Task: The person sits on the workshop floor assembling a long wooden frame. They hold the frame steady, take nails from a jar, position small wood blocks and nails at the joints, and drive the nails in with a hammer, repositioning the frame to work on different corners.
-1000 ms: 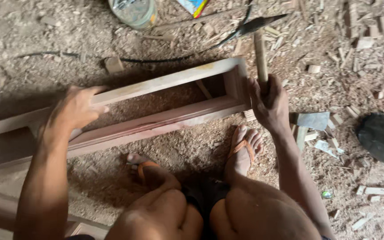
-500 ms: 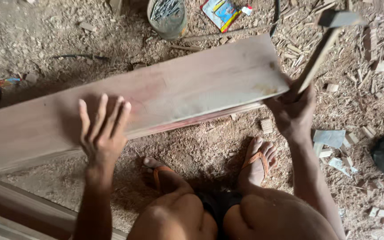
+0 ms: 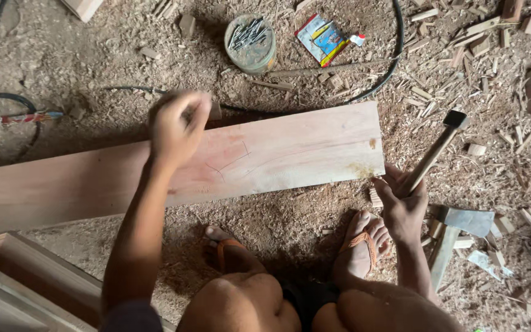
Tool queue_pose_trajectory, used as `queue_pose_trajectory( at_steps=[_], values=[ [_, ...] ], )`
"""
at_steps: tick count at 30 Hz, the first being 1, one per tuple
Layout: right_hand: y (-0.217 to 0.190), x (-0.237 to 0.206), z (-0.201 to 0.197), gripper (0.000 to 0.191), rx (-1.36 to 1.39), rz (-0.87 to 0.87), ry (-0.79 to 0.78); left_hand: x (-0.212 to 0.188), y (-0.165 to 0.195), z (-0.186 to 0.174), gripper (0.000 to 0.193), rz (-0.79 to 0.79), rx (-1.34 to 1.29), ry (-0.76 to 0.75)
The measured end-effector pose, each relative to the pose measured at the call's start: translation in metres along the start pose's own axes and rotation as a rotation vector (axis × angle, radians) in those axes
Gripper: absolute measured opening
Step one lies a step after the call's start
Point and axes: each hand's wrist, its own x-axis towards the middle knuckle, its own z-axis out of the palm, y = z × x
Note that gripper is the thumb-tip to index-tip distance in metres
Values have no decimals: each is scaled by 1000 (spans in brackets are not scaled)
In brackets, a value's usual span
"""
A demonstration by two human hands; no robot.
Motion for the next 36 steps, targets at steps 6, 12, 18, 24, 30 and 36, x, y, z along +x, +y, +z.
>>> queue_pose_trajectory(
  at_steps=[6,12,18,24,30,36],
  values=[
    [-7,-11,-3,21,20,42,4,108,-26,105,5,120,193,-30],
    [-9,-28,-8,16,-3,124,7,140,-30,143,13,121,504,-222],
    [-10,-26,-11,18,-24,170,-4,146,-31,160,52,179,765,-331],
    [-17,-17,-11,16,-83,221,-3,142,-27,156,78,36,709,-377],
    [-25,-19,-11,27,-124,244,-35,135,-26,153,80,-12,655,-334],
    [-23,-22,-19,26,-143,262,-30,119,-32,152,61,-88,532,-164]
  ],
)
